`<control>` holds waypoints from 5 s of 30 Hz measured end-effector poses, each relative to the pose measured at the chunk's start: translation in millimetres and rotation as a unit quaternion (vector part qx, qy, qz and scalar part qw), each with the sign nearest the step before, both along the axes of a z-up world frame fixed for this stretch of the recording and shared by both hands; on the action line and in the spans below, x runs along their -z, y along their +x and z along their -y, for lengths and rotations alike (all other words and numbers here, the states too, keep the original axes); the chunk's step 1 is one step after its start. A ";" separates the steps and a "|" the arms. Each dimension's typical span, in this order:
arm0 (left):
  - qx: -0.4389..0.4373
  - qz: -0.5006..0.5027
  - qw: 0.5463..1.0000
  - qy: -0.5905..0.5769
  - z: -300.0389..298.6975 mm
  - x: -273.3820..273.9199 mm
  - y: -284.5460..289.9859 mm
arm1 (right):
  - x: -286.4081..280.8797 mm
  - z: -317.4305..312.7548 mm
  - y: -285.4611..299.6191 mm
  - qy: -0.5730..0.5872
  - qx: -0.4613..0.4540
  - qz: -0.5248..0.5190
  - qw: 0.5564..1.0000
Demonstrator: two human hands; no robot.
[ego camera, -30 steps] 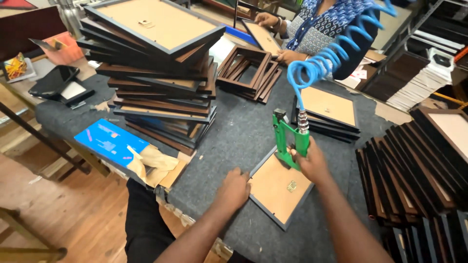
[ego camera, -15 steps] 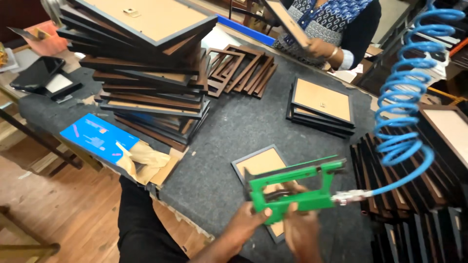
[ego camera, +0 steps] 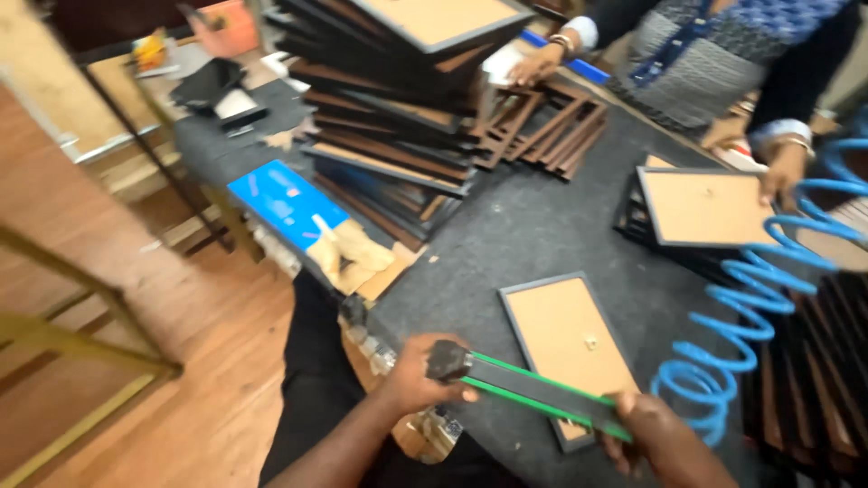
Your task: The person uses a green pneumatic staple gun to attach backing boards to picture frames on a workbench. They repeatedly staple each frame, then stack the finished units. A coworker across the table handles other frame parts.
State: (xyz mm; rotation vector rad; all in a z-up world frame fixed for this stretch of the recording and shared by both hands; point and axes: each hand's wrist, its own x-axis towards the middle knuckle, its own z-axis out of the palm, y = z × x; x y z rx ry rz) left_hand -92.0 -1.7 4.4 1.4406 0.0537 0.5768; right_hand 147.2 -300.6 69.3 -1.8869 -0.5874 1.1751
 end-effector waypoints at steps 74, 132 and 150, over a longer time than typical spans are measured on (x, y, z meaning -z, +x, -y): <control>-0.082 0.028 0.970 -0.226 -40.0 83.2 -85.8 | 28.2 -420.1 -112.8 0.282 -0.497 0.614 0.544; -0.066 0.003 0.957 -0.284 -27.3 81.5 -69.1 | -7.6 -400.6 -117.9 0.249 -0.242 0.328 0.879; -0.115 -0.025 0.988 -0.103 -50.7 4.1 -38.3 | -120.4 -208.3 -51.1 0.130 -0.042 0.142 0.980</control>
